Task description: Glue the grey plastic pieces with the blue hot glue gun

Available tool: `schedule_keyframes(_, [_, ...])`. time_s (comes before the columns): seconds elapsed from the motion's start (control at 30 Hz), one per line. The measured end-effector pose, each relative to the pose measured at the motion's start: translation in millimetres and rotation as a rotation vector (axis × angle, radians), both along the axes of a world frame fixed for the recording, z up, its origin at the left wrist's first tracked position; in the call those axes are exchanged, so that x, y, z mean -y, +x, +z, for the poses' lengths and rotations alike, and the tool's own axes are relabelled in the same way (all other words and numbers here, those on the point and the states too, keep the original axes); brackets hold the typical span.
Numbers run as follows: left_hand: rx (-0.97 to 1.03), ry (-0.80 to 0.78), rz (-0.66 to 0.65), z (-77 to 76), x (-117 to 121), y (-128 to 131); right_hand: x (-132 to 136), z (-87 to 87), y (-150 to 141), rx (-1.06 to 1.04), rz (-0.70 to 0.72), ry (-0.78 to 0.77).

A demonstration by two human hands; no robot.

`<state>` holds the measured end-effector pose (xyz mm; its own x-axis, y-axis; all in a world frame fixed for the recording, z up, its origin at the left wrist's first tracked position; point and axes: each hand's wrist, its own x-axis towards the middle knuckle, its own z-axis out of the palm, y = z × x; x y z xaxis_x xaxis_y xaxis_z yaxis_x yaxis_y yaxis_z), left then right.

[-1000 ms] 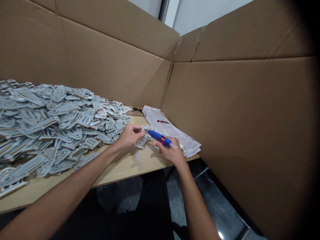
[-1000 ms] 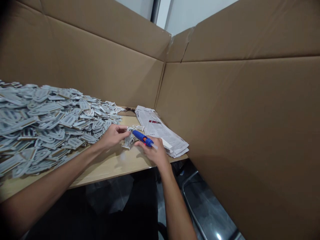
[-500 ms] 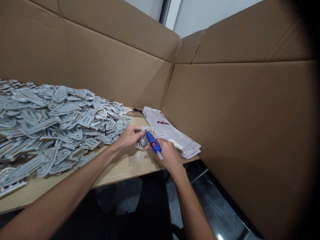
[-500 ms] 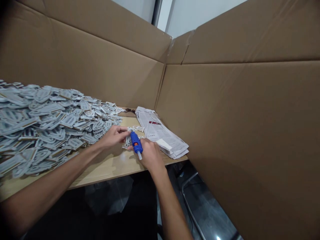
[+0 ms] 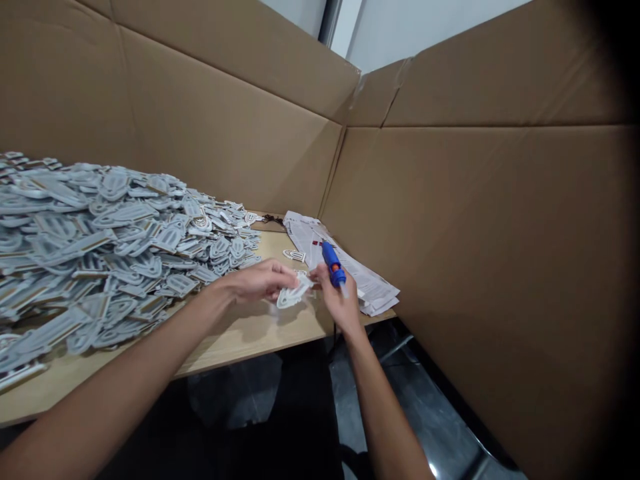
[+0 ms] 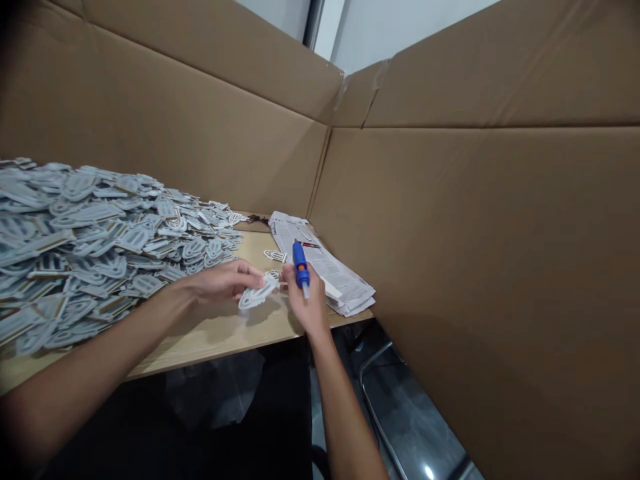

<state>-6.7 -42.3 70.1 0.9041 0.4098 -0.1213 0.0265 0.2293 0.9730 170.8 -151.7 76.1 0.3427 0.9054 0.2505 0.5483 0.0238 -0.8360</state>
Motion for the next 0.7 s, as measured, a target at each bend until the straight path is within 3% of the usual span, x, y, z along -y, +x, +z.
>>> schedule_keyframes(0.1, [-0.057, 0.059, -0.198, -1.0, 4.0, -0.7, -5.4, 2.2, 1.6, -0.397, 0.121, -0.054])
schedule_keyframes(0.2, [-0.093, 0.086, -0.244, -4.3, 5.6, 0.5, -6.6, 5.5, 0.2, -0.547, 0.174, -0.024])
schedule_keyframes(0.3, [-0.098, 0.083, -0.193, -7.5, 4.4, 1.5, -2.5, 8.9, -0.6, -0.494, 0.178, -0.084])
schedule_keyframes(0.5, [-0.051, 0.077, -0.098, -3.3, 0.1, -0.1, 4.2, 11.3, 3.4, -0.119, 0.112, -0.184])
schedule_keyframes(0.6, [-0.044, 0.088, -0.127, 1.6, 1.4, -1.4, 2.1, 9.8, 3.5, -0.087, 0.090, -0.126])
schedule_keyframes(0.7, [-0.053, 0.136, -0.203, 2.6, 5.9, -2.5, -1.3, 7.3, 1.2, -0.192, 0.104, -0.116])
